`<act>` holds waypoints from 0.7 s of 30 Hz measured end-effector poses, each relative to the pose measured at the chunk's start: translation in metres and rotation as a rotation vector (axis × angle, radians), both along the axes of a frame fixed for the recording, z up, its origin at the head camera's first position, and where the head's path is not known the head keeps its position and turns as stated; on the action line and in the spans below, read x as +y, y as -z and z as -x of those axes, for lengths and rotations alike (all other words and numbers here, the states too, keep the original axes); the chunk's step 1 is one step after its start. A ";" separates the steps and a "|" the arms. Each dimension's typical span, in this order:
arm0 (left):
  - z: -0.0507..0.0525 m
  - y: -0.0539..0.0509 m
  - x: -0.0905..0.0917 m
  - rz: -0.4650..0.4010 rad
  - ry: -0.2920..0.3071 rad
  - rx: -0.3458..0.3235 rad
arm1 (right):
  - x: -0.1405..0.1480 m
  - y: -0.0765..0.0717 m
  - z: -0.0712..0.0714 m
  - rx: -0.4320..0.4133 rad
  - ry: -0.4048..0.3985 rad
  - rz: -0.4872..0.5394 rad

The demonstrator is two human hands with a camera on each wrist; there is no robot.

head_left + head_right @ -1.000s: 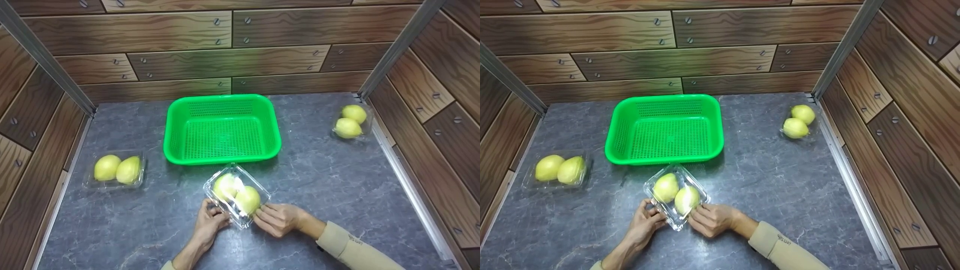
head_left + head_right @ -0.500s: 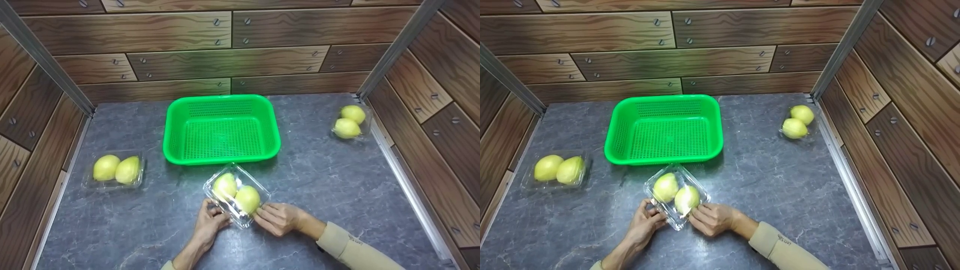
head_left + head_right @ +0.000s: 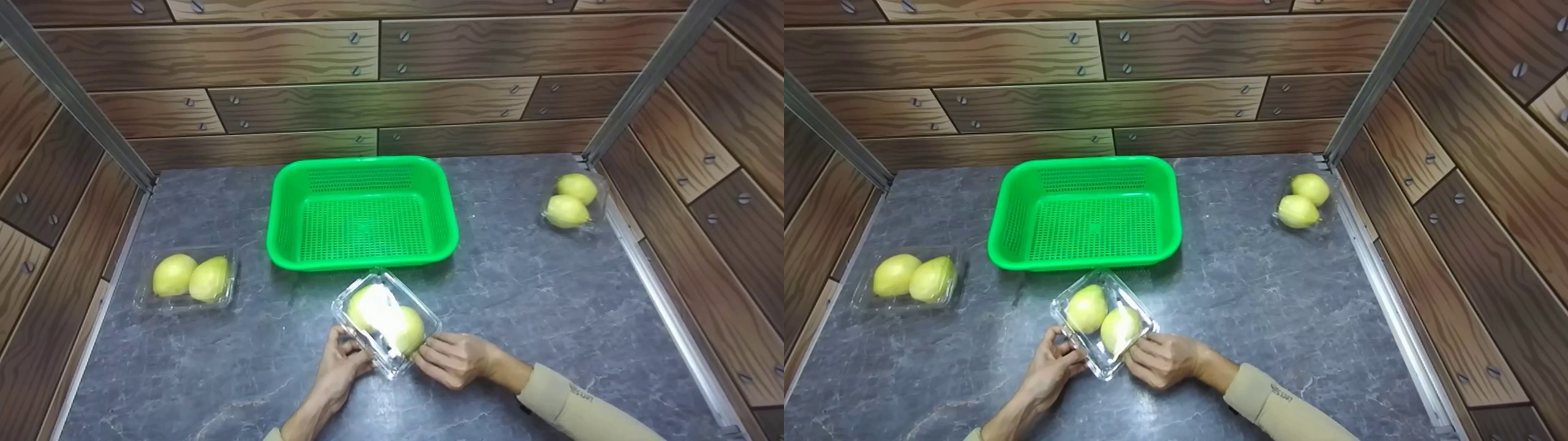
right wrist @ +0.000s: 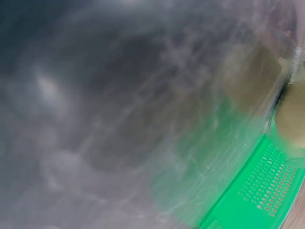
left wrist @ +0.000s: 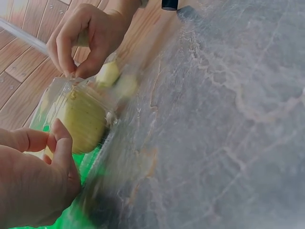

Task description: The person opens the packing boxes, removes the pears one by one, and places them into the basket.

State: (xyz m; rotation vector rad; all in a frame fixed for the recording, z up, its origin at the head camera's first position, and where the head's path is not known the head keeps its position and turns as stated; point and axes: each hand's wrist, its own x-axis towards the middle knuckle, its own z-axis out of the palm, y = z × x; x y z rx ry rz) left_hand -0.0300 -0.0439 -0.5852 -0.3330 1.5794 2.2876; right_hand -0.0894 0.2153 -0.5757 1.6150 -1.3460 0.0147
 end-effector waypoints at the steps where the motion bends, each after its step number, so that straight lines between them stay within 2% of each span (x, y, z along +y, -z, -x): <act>1: 0.000 0.000 0.000 0.000 -0.001 0.003 | 0.001 0.001 0.000 0.005 0.002 -0.006; 6: 0.001 -0.001 -0.001 -0.001 -0.004 0.015 | 0.002 0.005 0.000 0.025 0.016 -0.027; 12: 0.001 0.000 -0.001 0.006 0.006 0.027 | 0.003 0.005 0.000 0.084 0.029 -0.055; 19: 0.002 0.000 -0.002 0.007 0.001 0.028 | 0.002 0.002 0.002 0.111 0.033 -0.050; 20: 0.002 0.000 -0.002 0.010 0.001 0.032 | 0.002 -0.001 0.003 0.175 0.065 -0.037; 21: 0.001 0.000 -0.002 0.016 0.002 0.035 | 0.002 -0.005 0.004 0.177 0.060 -0.005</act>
